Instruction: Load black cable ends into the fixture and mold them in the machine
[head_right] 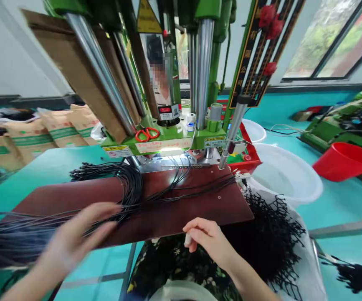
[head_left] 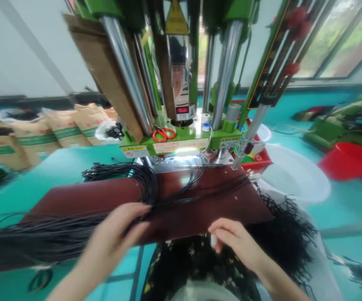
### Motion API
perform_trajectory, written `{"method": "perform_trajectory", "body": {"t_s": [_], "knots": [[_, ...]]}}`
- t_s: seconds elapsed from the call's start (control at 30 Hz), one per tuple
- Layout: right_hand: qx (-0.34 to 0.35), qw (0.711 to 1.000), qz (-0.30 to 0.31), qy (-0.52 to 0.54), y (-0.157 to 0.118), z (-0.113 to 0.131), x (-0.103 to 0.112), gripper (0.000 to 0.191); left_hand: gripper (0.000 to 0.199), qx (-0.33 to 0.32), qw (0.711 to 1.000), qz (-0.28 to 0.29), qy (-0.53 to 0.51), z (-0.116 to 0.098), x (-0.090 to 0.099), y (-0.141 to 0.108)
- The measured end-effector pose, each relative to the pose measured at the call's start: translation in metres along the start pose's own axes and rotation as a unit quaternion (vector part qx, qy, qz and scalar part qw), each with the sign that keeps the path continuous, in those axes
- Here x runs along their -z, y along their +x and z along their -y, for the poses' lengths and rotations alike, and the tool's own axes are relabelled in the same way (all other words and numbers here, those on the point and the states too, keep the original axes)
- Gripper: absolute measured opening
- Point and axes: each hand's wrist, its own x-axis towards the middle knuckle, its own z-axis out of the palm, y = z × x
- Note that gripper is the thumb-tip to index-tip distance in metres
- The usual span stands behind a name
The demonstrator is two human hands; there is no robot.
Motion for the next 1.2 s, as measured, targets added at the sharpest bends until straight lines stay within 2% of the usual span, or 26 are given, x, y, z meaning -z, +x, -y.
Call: {"method": "perform_trajectory", "body": {"t_s": [0.07, 0.13, 0.2, 0.23, 0.33, 0.47, 0.53, 0.6, 0.7, 0.8, 0.9, 0.97, 1.07, 1.13, 1.2], "knots": [[0.005, 1.0, 0.022, -0.007, -0.001, 0.003, -0.004, 0.016, 0.04, -0.136, 0.988, 0.061, 0.044, -0.037, -0.044, 0.039], [0.008, 0.999, 0.036, -0.009, -0.003, 0.005, -0.003, 0.019, 0.051, -0.2, 0.967, 0.091, 0.13, -0.07, -0.091, 0.079], [0.01, 0.999, 0.035, -0.004, -0.006, 0.006, 0.003, 0.021, 0.054, -0.197, 0.952, 0.112, 0.205, -0.091, -0.128, 0.109], [0.011, 1.0, 0.026, -0.003, -0.008, 0.005, 0.007, 0.022, 0.048, -0.19, 0.946, 0.123, 0.231, -0.096, -0.141, 0.12], [0.01, 1.0, -0.008, -0.002, -0.012, 0.005, 0.022, 0.022, 0.024, -0.19, 0.929, 0.166, 0.269, -0.097, -0.161, 0.133], [0.004, 0.999, -0.033, 0.011, -0.011, 0.005, 0.032, 0.021, 0.023, -0.209, 0.916, 0.206, 0.275, -0.093, -0.164, 0.137], [0.01, 0.998, -0.036, 0.047, -0.005, 0.001, 0.033, 0.019, 0.022, -0.199, 0.916, 0.216, 0.272, -0.094, -0.161, 0.142], [0.018, 0.989, -0.063, 0.134, 0.005, -0.004, 0.034, 0.018, 0.023, -0.182, 0.919, 0.233, 0.259, -0.096, -0.154, 0.148], [0.046, 0.945, -0.126, 0.299, 0.028, -0.008, 0.043, 0.023, 0.026, -0.197, 0.914, 0.268, 0.231, -0.102, -0.139, 0.152], [0.097, 0.907, -0.121, 0.392, 0.047, 0.004, 0.061, 0.025, 0.029, -0.225, 0.91, 0.276, 0.211, -0.109, -0.122, 0.139], [0.156, 0.894, -0.116, 0.405, 0.053, 0.024, 0.082, 0.027, 0.033, -0.189, 0.917, 0.288, 0.198, -0.113, -0.107, 0.107], [0.161, 0.902, -0.125, 0.38, 0.05, 0.035, 0.089, 0.022, 0.034, -0.166, 0.916, 0.318, 0.182, -0.109, -0.101, 0.08], [0.109, 0.947, -0.09, 0.287, 0.04, 0.041, 0.08, 0.022, 0.035, -0.133, 0.916, 0.362, 0.11, -0.096, -0.098, 0.046], [0.082, 0.976, -0.044, 0.196, 0.034, 0.038, 0.063, 0.028, 0.032, -0.103, 0.909, 0.404, -0.013, -0.09, -0.103, 0.032], [0.084, 0.991, -0.006, 0.099, 0.03, 0.032, 0.045, 0.029, 0.034, -0.065, 0.866, 0.444, -0.22, -0.09, -0.114, 0.028]]}}
